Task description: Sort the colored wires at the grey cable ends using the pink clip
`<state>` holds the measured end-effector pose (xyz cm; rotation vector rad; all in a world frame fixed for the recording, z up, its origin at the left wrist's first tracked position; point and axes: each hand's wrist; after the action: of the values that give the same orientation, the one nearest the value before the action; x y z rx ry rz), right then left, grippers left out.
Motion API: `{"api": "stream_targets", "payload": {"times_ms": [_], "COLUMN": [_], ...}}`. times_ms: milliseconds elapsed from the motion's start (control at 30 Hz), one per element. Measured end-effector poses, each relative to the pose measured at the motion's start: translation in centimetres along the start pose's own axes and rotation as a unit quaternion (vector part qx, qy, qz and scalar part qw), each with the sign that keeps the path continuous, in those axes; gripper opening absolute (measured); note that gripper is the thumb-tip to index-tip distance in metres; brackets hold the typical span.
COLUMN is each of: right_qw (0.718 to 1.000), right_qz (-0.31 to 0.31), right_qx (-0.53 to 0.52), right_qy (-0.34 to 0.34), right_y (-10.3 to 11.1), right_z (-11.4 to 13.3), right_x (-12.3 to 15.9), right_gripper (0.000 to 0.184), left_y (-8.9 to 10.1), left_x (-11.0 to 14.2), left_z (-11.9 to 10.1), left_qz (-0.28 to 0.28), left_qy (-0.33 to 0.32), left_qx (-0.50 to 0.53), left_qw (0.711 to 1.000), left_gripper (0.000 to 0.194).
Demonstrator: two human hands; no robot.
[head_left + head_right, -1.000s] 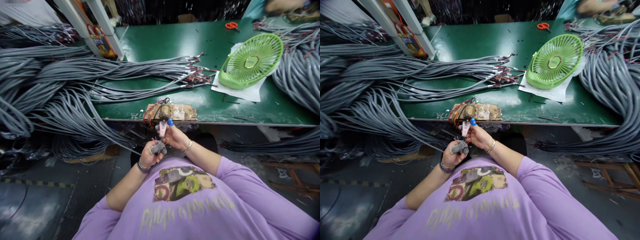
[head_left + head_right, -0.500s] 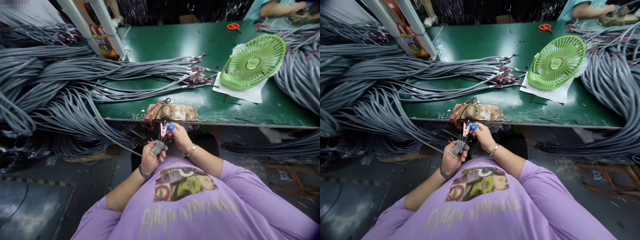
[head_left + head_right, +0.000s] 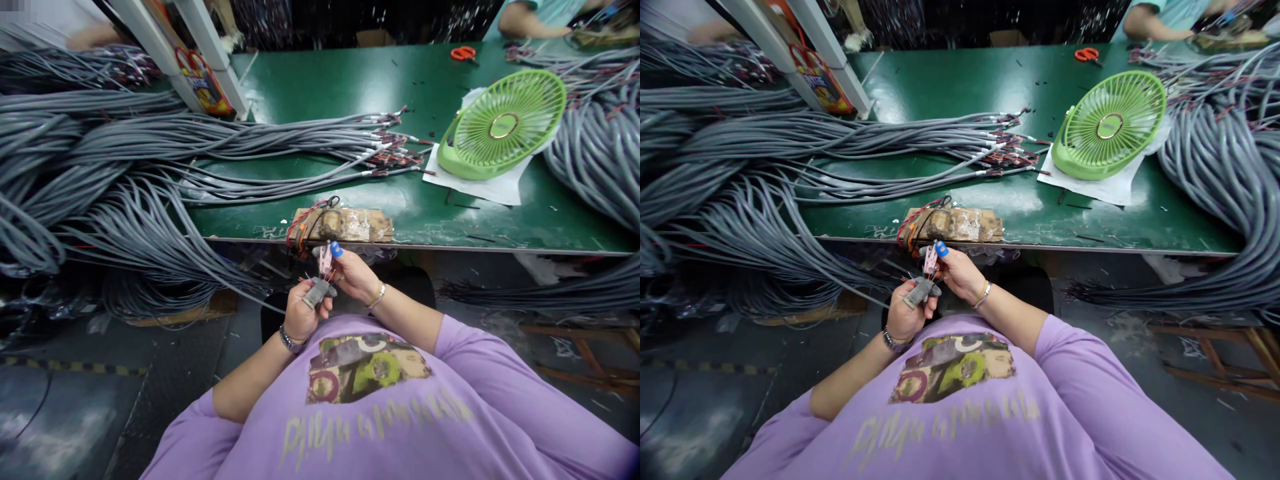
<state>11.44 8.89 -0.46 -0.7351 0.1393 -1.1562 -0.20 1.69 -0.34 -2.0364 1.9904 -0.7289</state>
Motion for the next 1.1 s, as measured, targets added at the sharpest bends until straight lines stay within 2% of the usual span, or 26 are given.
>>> {"api": "stream_targets", "payload": {"times_ms": [233,433,800,1100], "right_qw": [1.000,1.000,1.000,1.000], "right_qz": [-0.022,-0.012,-0.014,-0.002], "right_qx": [-0.008,-0.002,0.010,0.006], "right_qy": [-0.003,0.002,-0.002,-0.001], "right_y": [-0.32,-0.32,-0.32,-0.28], "right_z": [0.24,0.32,0.27,0.13], "right_x": [0.08,0.17,0.29,0.31], "right_gripper": [0.044,0.047,0.046,0.048], "left_y": [0.14,0.18,0.40,0.47], "left_x": [-0.03,-0.16,0.08,-0.02], "left_z": [-0.05,-0.20,0.08,0.10], "left_qz": [-0.005,0.005,-0.013,0.000], "left_qy": [0.011,-0.004,-0.016,-0.014], "left_qx": [-0.043,-0.079,-0.086,-0.077], "left_qw": [0.999,0.997,0.996,0.997], "left_gripper": [0.033,0.034,0.032,0.033]}}
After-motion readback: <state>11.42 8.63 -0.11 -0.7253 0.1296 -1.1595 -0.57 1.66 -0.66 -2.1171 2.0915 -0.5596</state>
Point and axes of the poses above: each hand's wrist, its own x-axis away from the middle knuckle, its own y-axis out of the back of the hand, z = x × y, and after that the axes turned 10 degrees about x, right-handed
